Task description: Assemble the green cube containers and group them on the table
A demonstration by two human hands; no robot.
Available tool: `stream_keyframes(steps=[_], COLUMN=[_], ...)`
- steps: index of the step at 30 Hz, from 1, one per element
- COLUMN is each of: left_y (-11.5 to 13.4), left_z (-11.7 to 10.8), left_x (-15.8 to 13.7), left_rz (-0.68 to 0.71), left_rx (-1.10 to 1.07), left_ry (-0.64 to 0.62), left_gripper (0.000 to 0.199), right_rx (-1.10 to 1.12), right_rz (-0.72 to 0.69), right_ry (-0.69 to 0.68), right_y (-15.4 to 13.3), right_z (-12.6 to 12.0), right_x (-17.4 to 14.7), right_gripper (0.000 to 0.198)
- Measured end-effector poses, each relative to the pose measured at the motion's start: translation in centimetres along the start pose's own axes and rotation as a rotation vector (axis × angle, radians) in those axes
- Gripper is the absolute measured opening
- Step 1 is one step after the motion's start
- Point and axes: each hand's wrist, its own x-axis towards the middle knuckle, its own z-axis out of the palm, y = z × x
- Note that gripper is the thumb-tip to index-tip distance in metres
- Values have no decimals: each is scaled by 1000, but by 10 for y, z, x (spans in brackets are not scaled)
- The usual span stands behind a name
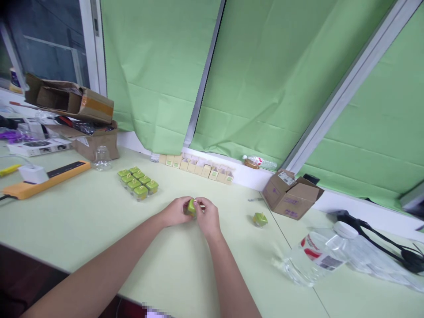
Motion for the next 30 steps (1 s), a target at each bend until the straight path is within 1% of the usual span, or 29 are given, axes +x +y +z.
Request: stream_keyframes(steps=[6,9,12,15,19,21,23,25,26,28,30], left_y=[-1,0,1,1,-2,-4,-7,-10,-11,-14,-15], left_z=[0,0,1,1,1,1,1,1,1,1,2], left_x=[0,0,-1,-2,-2,0,3,4,5,4,3], left_rz=[-4,6,16,12,-11,-38,-75,-105,-112,-110,-95], left_rx=[-10,-21,-26,-50,-100,-140,-155,-130,-108,-59,-21], left_ry=[-13,-18,-35,-51,-78,-43,21,58,61,51,35], left_gripper=[21,22,28,34,41,47,50,49,47,46,46], right_rx=[-78,-124,-176,-189,-162,-182,-283,-480,-594,-810,-946], right_rz=[-27,-46,-54,-23,31,28,35,99,163,329,525], right_ry=[9,-3,-46,-97,-118,-136,-117,-42,3,74,125], right_y=[1,1,3,5,8,9,11,15,17,20,23], right_z=[-6,-9,-8,-5,-1,-2,-8,-23,-34,-60,-88], right_x=[2,2,2,1,0,1,4,8,9,12,12], right_gripper=[25,24,23,23,24,23,22,21,21,25,29])
